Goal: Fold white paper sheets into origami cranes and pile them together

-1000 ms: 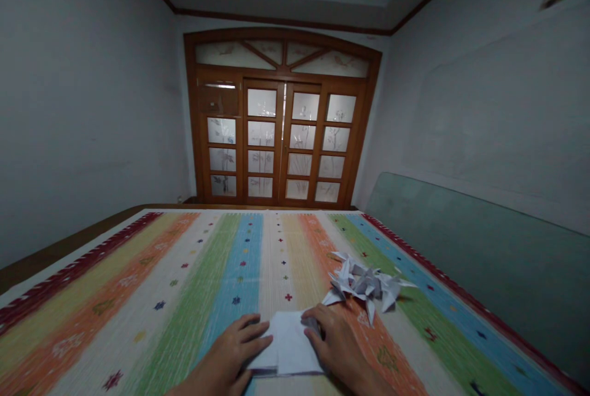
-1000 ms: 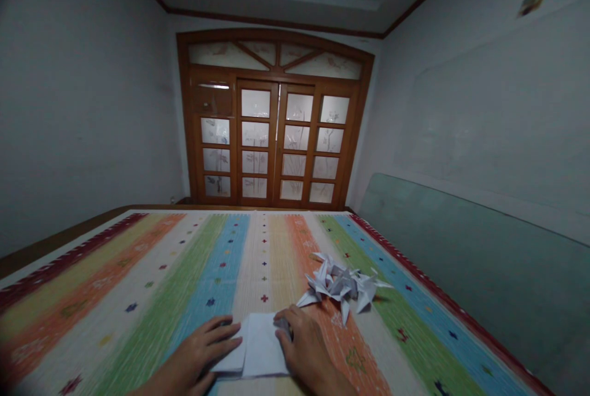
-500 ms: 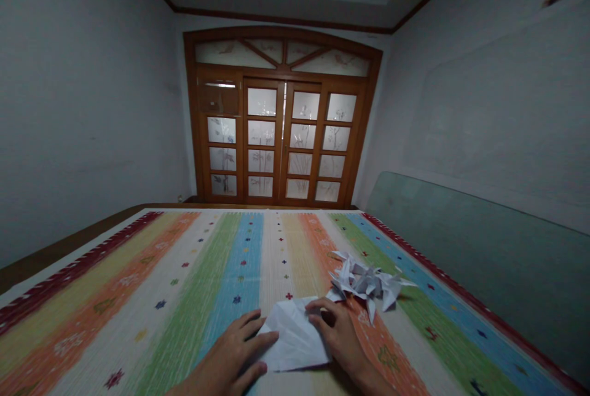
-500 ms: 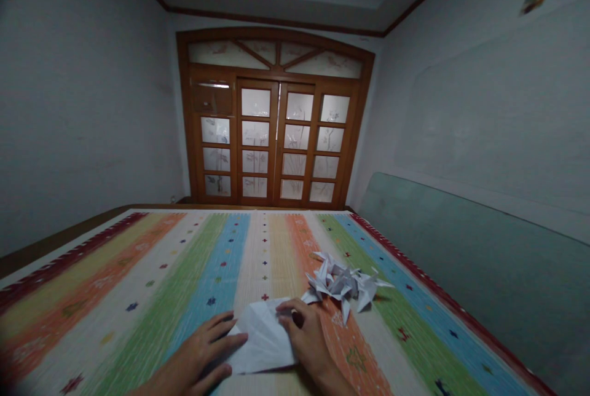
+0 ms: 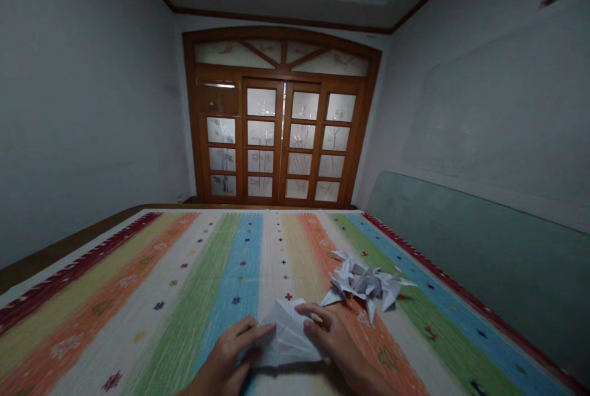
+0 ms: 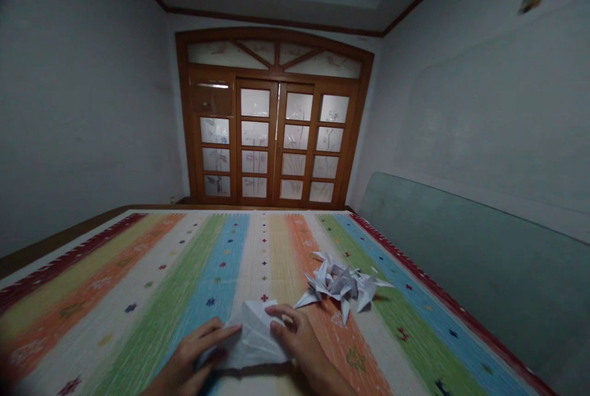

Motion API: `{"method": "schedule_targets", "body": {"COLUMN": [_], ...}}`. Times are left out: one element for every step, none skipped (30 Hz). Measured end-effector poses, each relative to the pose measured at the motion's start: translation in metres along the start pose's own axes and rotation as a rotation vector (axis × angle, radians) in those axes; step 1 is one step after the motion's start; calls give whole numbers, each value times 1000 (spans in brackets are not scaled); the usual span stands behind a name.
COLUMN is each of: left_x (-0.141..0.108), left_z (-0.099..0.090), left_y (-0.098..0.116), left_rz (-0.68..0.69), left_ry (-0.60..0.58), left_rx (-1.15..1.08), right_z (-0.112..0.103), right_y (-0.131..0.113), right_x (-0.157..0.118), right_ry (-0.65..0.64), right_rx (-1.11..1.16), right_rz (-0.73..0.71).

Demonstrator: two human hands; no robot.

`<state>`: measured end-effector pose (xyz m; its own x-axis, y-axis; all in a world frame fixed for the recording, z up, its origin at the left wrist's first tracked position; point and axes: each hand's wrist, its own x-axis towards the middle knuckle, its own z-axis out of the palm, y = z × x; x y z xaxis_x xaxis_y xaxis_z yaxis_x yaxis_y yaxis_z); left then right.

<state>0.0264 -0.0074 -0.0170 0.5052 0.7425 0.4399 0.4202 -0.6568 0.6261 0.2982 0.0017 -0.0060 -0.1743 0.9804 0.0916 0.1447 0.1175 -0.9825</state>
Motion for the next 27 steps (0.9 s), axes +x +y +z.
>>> {"method": "schedule_targets", "body": {"left_x": [1, 1, 2, 2, 2, 3, 3, 3, 4, 4, 5, 5, 5, 6, 6, 6, 7, 7, 7, 7, 8, 8, 8, 9, 9, 8, 8], "left_z": [-1, -1, -1, -2, -2, -2, -2, -2, -2, -3, -3, -3, -2, -2, -2, -1, -1, 0, 0, 0, 0, 1, 1, 1, 2, 2, 3], "left_y": [2, 4, 5, 5, 5, 4, 3, 3, 2, 3, 3, 4, 6, 7, 8, 8, 8, 8, 8, 7, 7, 7, 7, 8, 9, 11, 12], "left_rz": [-16, -35, -53, -66, -76, -82, -83, -84, -85, -86, -86, -86, -87, -88, -91, -97, -107, -120, -135, -151, -164, -172, -174, -169, -160, -146, -132], "left_ry": [18, 37, 54, 68, 77, 81, 84, 87, 89, 91, 92, 92, 92, 90, 89, 85, 81, 77, 72, 68, 67, 66, 65, 60, 51, 37, 21], "left_rx": [-6, -8, -9, -11, -15, -21, -27, -33, -38, -43, -49, -55, -61, -66, -69, -68, -66, -62, -57, -50, -43, -34, -26, -17, -8, 6, 28], "right_z": [1, 3, 4, 6, 7, 8, 9, 9, 9, 9, 10, 10, 10, 11, 11, 12, 13, 13, 14, 15, 15, 16, 16, 15, 15, 14, 13], "right_y": [0, -1, -2, -2, -3, -4, -5, -6, -6, -6, -6, -5, -4, -3, -2, -1, 0, 0, 1, 2, 3, 4, 6, 8, 10, 12, 12], "right_x": [0, 0, 0, -1, -1, -2, -3, -4, -4, -5, -6, -6, -6, -6, -6, -5, -5, -5, -5, -5, -5, -6, -6, -7, -8, -9, -11], "right_ry": [-47, -87, -117, -136, -147, -155, -164, -177, -193, -204, -207, -201, -188, -174, -164, -159, -158, -156, -149, -134, -117, -99, -77, -50, -23, 4, 24], "right_rx": [18, 32, 37, 35, 26, 15, 9, 11, 22, 37, 53, 66, 74, 81, 90, 105, 124, 141, 155, 161, 157, 143, 116, 73, 12, -65, -156], "right_rz": [-28, -60, -89, -111, -124, -132, -135, -131, -123, -111, -98, -82, -70, -63, -59, -50, -35, -19, -2, 14, 28, 35, 38, 34, 22, 0, -27]}}
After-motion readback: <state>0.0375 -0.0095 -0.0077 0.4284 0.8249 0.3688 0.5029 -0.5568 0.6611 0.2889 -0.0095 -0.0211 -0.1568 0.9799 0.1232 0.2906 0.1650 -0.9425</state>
